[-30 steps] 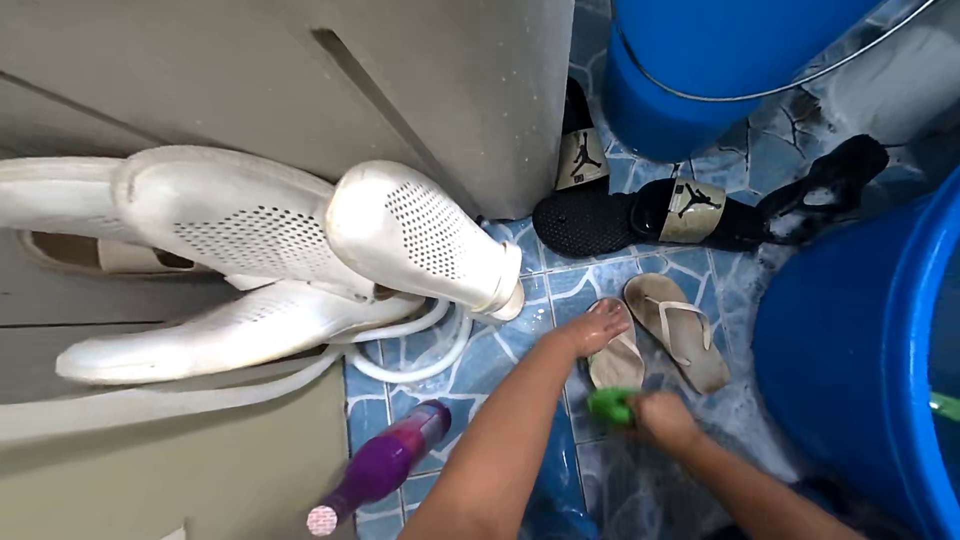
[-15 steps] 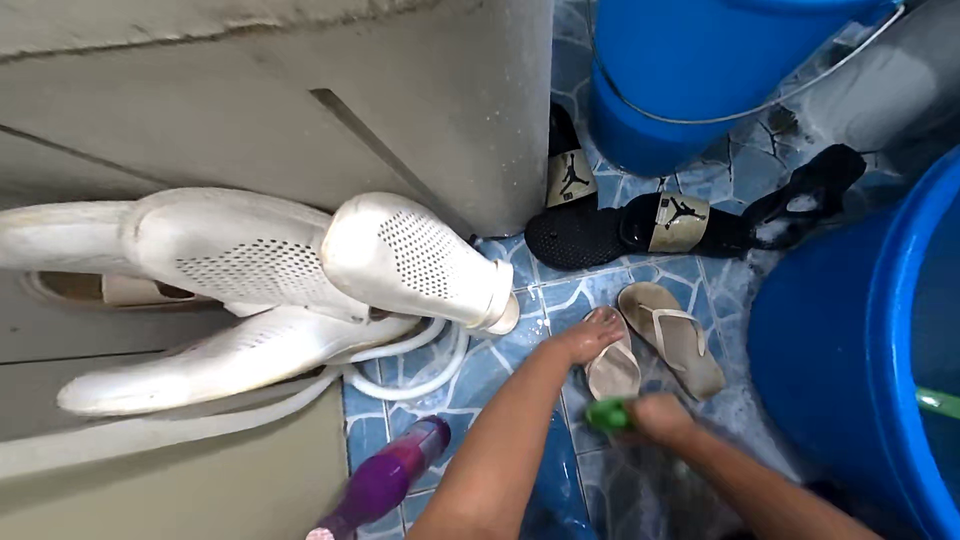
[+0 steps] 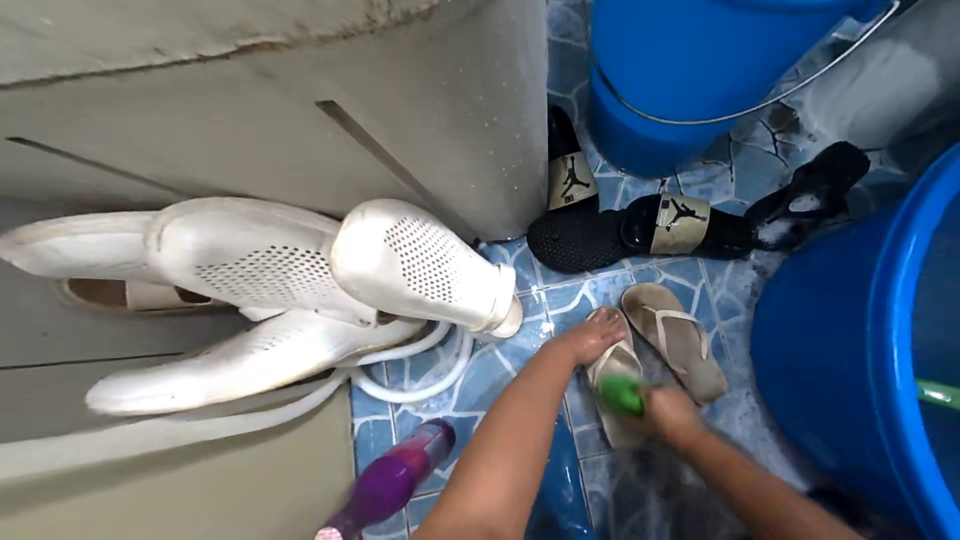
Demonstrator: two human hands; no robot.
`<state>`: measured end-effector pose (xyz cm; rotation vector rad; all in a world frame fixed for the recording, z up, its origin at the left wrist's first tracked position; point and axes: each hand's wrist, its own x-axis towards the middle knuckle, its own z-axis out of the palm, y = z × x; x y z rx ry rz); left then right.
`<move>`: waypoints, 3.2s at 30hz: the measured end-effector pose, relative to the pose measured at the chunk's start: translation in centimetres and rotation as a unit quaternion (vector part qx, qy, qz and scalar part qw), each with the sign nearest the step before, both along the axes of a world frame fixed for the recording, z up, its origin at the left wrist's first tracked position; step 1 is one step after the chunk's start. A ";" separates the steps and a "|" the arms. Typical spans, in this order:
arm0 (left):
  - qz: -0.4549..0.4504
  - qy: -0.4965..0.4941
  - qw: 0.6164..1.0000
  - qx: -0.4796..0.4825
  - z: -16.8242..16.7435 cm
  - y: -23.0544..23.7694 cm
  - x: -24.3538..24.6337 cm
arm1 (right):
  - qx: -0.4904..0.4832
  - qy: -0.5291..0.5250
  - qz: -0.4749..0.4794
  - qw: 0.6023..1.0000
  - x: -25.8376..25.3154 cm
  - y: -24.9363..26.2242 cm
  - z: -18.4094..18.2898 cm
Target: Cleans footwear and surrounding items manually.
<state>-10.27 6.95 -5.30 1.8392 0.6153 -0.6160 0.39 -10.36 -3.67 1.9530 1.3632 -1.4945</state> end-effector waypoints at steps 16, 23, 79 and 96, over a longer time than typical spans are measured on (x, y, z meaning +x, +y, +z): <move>-0.012 0.009 1.000 -0.009 0.1 0.4 0.4 | -0.042 0.047 0.086 0.994 0.7 0.0 0.4; -0.007 0.002 1.000 -0.003 0.2 0.5 0.4 | -0.058 0.049 0.045 0.996 -0.9 -4.0 0.0; 0.337 0.085 0.928 0.132 0.0 -8.3 -6.2 | 0.283 -0.008 -0.586 0.759 4.8 2.9 -0.3; 0.107 0.199 0.959 0.173 -0.9 -8.1 -6.8 | 0.059 0.013 -0.381 0.922 -7.2 0.7 0.3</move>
